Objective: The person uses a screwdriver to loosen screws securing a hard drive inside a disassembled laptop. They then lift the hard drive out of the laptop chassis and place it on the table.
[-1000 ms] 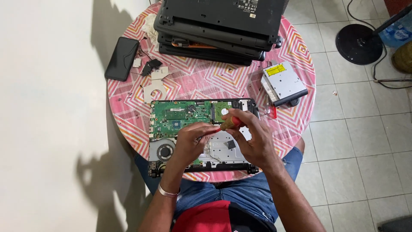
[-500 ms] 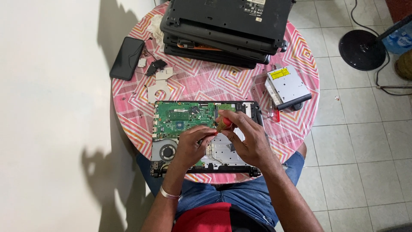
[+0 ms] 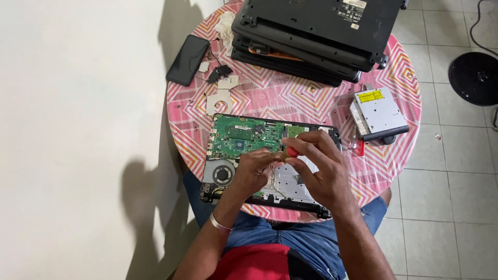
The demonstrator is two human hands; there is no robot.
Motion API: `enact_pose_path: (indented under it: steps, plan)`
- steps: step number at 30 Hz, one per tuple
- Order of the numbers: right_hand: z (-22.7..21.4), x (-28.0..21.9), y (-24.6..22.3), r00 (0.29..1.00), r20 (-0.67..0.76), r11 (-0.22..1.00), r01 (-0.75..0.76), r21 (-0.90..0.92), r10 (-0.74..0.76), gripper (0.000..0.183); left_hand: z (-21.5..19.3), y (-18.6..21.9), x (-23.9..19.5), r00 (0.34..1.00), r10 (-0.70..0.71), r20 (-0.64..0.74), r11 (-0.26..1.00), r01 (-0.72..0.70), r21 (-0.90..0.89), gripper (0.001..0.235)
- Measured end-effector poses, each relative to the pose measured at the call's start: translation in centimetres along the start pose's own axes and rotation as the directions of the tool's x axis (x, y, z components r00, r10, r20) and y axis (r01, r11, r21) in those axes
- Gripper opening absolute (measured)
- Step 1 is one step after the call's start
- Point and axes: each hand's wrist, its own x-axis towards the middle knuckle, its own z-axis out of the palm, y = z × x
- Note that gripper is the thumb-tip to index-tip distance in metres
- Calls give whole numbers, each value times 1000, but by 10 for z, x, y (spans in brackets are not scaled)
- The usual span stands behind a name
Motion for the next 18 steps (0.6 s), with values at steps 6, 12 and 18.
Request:
enact_pose_path:
  steps: [6, 12, 18]
  plan:
    - [2, 10, 0, 999, 4, 998, 49, 32, -49, 22, -1, -6, -2, 1000, 1, -1, 999, -1, 54, 20]
    - [-4, 17, -8, 998, 70, 963, -22, 268, 4, 30, 1, 12, 9, 999, -24, -45, 996, 27, 82, 7]
    - [4, 6, 4, 1000, 21, 990, -1, 144, -2, 25, 0, 18, 9, 995, 28, -100, 991, -15, 130, 6]
